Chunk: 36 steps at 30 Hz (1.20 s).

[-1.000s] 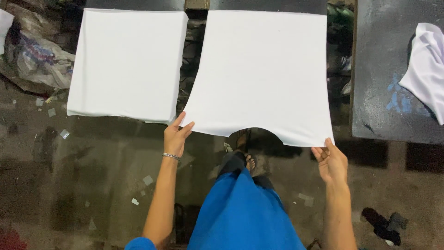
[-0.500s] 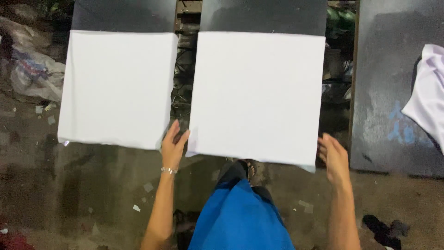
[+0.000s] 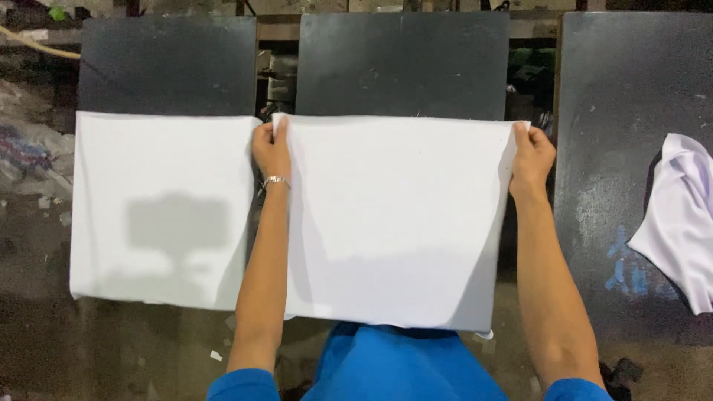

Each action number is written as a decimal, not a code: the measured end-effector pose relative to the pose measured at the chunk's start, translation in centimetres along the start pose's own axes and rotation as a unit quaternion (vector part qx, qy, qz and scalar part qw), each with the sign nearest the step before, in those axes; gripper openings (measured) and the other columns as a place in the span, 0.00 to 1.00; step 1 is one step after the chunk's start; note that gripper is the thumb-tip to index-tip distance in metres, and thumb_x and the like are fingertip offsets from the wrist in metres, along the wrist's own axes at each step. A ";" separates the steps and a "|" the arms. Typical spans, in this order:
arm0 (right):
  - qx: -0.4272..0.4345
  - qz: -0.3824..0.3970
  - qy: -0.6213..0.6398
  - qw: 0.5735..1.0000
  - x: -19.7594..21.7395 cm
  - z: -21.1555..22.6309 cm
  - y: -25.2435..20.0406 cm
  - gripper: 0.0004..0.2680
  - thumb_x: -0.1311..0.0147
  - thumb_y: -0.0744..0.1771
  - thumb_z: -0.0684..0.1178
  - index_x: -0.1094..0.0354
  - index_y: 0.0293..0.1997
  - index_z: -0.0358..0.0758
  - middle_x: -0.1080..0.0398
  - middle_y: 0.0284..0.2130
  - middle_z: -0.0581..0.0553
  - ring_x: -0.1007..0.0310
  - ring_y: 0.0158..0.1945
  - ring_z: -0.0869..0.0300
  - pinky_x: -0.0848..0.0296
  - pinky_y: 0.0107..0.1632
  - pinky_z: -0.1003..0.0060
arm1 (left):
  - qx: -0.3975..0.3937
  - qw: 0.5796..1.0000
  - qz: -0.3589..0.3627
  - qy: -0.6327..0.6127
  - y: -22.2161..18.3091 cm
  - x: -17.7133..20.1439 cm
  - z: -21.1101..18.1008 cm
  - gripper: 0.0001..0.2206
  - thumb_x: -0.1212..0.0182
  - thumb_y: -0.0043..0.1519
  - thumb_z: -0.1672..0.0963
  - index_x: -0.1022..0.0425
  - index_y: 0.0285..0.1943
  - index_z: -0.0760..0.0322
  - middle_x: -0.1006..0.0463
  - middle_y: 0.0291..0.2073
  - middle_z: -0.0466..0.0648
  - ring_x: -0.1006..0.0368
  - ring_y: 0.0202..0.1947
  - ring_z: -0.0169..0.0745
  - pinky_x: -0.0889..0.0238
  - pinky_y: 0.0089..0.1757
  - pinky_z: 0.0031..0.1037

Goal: Placing and aligning white t-shirts onto screen printing boards for production.

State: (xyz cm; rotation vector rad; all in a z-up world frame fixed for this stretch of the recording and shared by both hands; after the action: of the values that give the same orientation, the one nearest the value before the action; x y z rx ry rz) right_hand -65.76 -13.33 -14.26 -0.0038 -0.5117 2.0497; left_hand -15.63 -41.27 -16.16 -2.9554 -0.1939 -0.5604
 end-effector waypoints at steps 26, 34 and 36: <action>0.225 0.024 -0.210 0.951 10.8 10.1 -6.1 0.16 0.50 0.74 0.54 0.35 0.64 0.31 0.28 0.53 0.31 0.27 0.57 0.42 0.28 0.59 0.46 | -0.373 0.786 0.016 0.493 -21.0 -8.7 -11.4 0.36 0.37 0.67 0.46 0.39 0.77 0.76 0.46 0.71 0.80 0.51 0.71 0.81 0.56 0.66 0.58; 0.377 -0.152 -0.448 0.797 32.2 7.0 3.6 0.14 0.32 0.66 0.47 0.24 0.54 0.31 0.26 0.41 0.30 0.25 0.44 0.39 0.28 0.47 0.47 | -0.180 0.828 0.140 0.512 -37.0 -6.7 -11.8 0.36 0.63 0.71 0.39 0.47 0.80 0.63 0.51 0.78 0.66 0.60 0.78 0.64 0.79 0.72 0.52; 0.337 -0.129 -0.545 0.756 34.6 5.8 6.6 0.17 0.29 0.65 0.57 0.22 0.53 0.38 0.26 0.39 0.34 0.25 0.42 0.41 0.26 0.43 0.46 | -0.157 0.828 0.120 0.524 -41.9 -6.6 -10.8 0.36 0.65 0.71 0.38 0.48 0.81 0.62 0.51 0.78 0.64 0.61 0.79 0.63 0.78 0.72 0.52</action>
State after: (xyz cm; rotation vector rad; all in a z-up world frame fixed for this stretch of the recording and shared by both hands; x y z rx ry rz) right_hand -90.33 10.62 -4.27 1.6772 -0.3680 1.6643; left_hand -31.82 -2.31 -4.40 -2.3646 0.4101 -2.1658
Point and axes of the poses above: each hand's wrist, its own y-axis towards the middle knuckle, its own x-axis out of the back of the hand, z = x × y, the point moved 6 cm from there along y, towards the middle knuckle
